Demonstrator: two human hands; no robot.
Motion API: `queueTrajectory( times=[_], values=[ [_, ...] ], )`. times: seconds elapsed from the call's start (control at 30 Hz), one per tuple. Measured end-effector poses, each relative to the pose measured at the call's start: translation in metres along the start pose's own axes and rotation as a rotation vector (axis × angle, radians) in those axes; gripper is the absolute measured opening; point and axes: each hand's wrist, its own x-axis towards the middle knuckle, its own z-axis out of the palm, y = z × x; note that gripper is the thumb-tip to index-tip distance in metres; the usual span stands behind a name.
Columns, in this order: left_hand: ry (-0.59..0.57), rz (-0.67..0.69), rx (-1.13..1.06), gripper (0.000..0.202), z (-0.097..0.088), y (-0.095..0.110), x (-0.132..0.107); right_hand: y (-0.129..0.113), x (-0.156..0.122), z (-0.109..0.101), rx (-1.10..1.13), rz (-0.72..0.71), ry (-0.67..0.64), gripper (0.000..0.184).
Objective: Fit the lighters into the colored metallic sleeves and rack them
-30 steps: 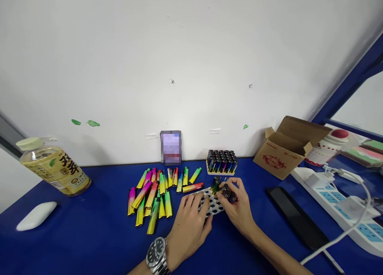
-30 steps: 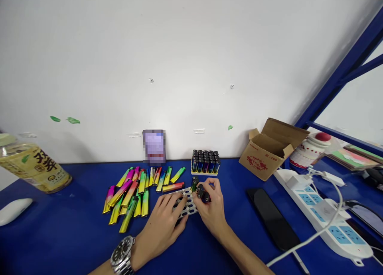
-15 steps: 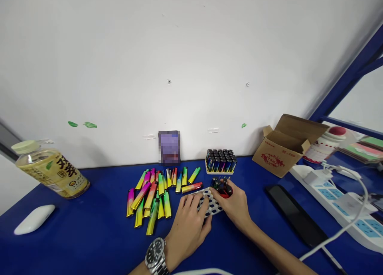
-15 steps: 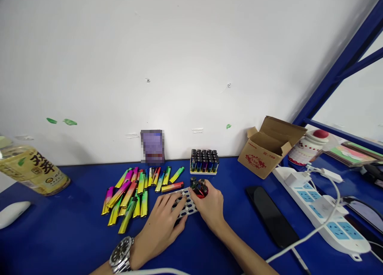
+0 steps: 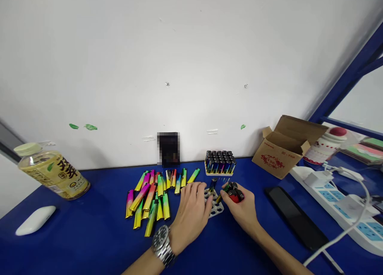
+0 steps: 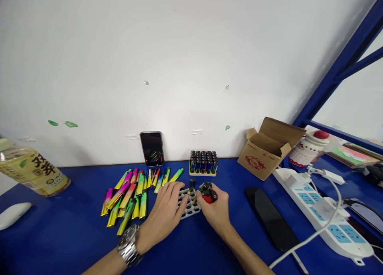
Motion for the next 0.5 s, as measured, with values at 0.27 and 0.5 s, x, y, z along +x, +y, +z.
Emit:
queueTrajectory(
  times=[0.27,0.5],
  values=[
    [-0.232,-0.011,-0.173,0.010,0.018,0.007,0.035,0.004,0.001,-0.002,0.036,0.004,-0.022,0.017],
    [-0.153,-0.191,-0.302,0.025,-0.016,0.005,0.034,-0.015,0.014,0.001,0.044,0.028,-0.064,0.019]
  ],
)
